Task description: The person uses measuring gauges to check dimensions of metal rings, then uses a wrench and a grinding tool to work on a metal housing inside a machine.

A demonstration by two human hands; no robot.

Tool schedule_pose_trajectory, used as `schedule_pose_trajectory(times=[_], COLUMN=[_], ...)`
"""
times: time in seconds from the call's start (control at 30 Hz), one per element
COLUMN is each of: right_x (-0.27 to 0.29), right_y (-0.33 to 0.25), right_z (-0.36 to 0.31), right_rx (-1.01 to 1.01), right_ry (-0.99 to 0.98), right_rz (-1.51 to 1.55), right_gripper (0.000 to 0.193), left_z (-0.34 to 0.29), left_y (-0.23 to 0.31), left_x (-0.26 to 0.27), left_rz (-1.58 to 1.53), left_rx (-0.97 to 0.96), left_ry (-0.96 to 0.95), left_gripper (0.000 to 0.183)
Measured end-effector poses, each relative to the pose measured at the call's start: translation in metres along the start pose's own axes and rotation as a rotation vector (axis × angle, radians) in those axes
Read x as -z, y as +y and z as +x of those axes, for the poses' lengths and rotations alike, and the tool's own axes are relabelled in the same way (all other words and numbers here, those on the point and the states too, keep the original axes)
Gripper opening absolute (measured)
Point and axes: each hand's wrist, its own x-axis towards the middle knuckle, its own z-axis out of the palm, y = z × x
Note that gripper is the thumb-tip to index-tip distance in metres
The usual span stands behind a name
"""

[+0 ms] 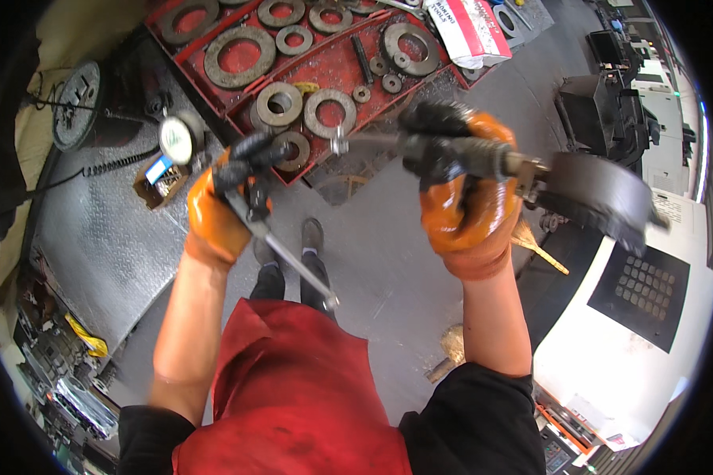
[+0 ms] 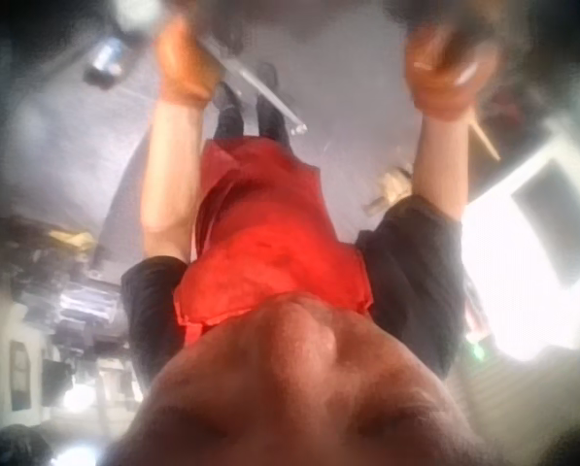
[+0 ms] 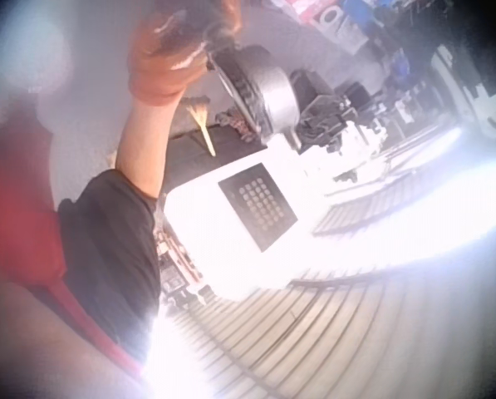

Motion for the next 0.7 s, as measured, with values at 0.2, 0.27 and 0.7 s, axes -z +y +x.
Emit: schedule_pose_trajectory(times=[0.2,0.27,0.7], right_x=[-0.002,0.000,0.005], right_y=[0.008,0.002,0.028], right_z=[-0.035,-0.033,0.093], right_rx=[0.463,0.455,0.033], right_ry=[-0.137,-0.340,-0.024], right_rz=[-0.775,-0.850,0.041], right_gripper=[0.017,0.017,0.026], left_z=[-0.034,-0.038,-0.038], left_y=[-0.018,-0.017,-0.006], left_x=[-0.021,-0.031,-0.025], left_rz=[-0.099,-0.095,-0.097], left_rx=[0.146,0.173,0.118], left_ry=[0.002,0.008,0.082], left_gripper=[0.056,0.055,0.059])
